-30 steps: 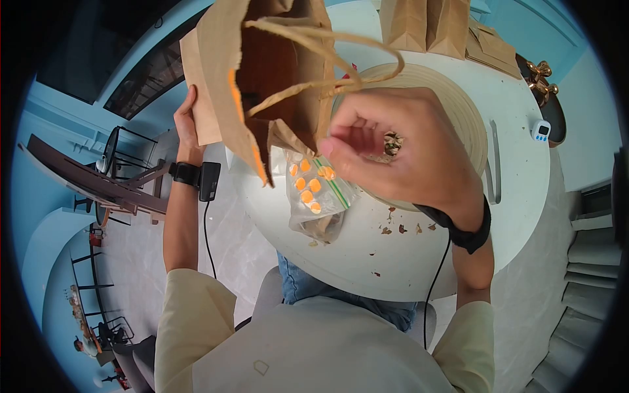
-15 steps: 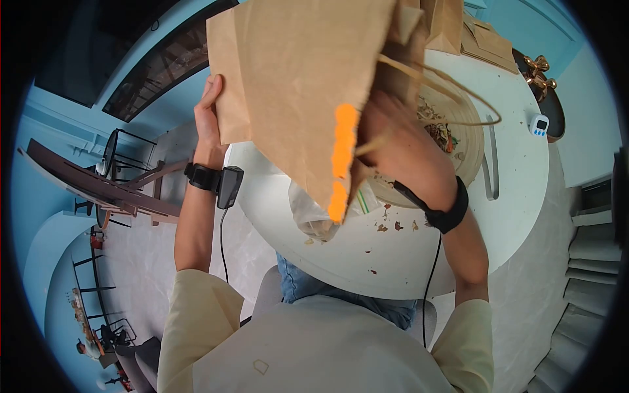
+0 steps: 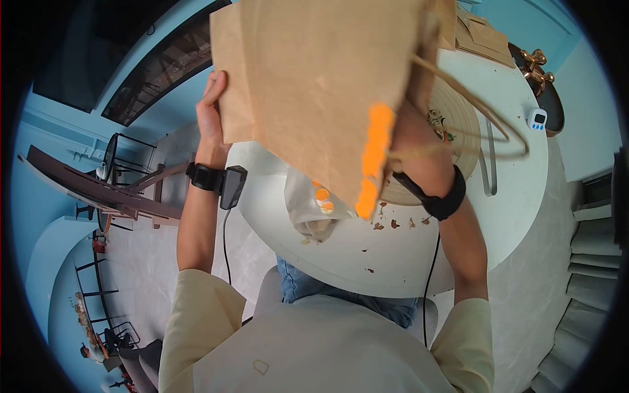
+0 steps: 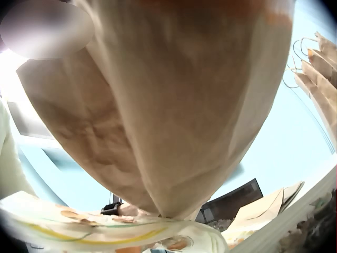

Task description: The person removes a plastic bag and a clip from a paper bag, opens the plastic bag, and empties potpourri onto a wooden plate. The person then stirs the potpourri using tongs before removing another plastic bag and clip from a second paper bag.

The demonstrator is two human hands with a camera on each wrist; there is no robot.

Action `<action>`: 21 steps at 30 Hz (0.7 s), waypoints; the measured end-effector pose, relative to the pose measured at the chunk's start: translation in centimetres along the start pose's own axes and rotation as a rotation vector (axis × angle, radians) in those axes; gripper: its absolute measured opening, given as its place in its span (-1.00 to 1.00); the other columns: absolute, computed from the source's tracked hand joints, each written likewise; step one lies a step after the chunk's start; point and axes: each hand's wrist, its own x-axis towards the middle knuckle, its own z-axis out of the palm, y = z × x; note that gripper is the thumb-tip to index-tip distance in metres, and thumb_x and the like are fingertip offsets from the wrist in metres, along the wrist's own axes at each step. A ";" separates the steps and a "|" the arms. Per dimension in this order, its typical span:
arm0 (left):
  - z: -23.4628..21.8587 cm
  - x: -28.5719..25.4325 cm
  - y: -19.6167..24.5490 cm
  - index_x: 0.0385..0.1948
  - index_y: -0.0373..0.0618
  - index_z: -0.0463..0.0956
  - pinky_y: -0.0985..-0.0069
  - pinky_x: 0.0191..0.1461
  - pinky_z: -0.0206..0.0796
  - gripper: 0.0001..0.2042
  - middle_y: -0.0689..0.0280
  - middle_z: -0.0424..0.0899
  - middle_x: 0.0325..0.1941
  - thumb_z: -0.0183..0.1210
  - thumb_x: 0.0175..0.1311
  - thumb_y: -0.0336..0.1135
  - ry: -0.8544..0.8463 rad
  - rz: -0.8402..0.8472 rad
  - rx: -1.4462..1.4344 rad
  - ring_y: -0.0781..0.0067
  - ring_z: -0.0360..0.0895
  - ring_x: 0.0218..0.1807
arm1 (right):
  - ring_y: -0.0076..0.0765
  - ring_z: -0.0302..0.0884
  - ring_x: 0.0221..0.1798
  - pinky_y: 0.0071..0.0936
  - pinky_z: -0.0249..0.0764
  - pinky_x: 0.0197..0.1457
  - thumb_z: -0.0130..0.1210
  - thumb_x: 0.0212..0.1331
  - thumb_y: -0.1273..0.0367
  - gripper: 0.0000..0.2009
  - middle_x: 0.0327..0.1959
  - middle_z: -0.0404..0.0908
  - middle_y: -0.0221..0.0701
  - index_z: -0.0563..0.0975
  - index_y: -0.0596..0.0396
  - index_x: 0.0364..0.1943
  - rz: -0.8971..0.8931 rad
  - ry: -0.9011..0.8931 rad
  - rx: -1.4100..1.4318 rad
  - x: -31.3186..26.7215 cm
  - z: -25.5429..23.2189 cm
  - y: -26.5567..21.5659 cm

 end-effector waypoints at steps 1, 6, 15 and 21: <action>-0.7 0.1 0.2 -0.23 -0.06 0.42 0.45 0.04 0.45 -0.86 0.28 0.60 -0.14 0.05 0.41 -0.22 0.000 0.001 0.000 0.42 0.59 -0.10 | 0.12 0.38 0.14 -0.20 0.39 0.16 0.15 0.04 0.50 -0.59 0.02 0.48 -0.11 0.43 0.24 0.04 -0.045 0.036 -0.006 0.8 -0.1 -0.3; -6.0 0.4 0.5 -0.01 -0.11 0.42 0.40 0.13 0.42 -0.74 0.27 0.59 -0.03 0.04 0.41 -0.19 0.171 0.017 -0.049 0.35 0.58 0.00 | -0.15 0.55 -0.18 -0.31 0.51 -0.10 0.20 0.12 0.41 -0.77 -0.16 0.55 -0.25 0.59 0.12 -0.12 0.077 0.061 0.088 4.8 -1.2 -0.5; -11.1 -0.5 -2.1 0.23 -0.24 0.28 0.16 0.25 0.36 -0.55 0.09 0.48 0.23 -0.08 0.45 -0.11 0.331 -0.013 -0.200 0.07 0.51 0.16 | -0.24 0.52 -0.53 -0.35 0.41 -0.38 0.18 0.22 0.19 -0.75 -0.55 0.56 -0.24 0.62 0.11 -0.29 0.284 0.155 0.146 5.3 -2.5 0.4; -9.8 -0.7 -2.2 0.23 -0.24 0.27 0.15 0.24 0.37 -0.53 0.08 0.49 0.22 -0.06 0.44 -0.10 0.351 -0.049 -0.162 0.07 0.52 0.15 | -0.36 0.43 -0.58 -0.43 0.35 -0.42 0.15 0.25 0.16 -0.70 -0.67 0.48 -0.29 0.60 0.16 -0.31 0.360 -0.048 0.032 4.6 -0.7 2.5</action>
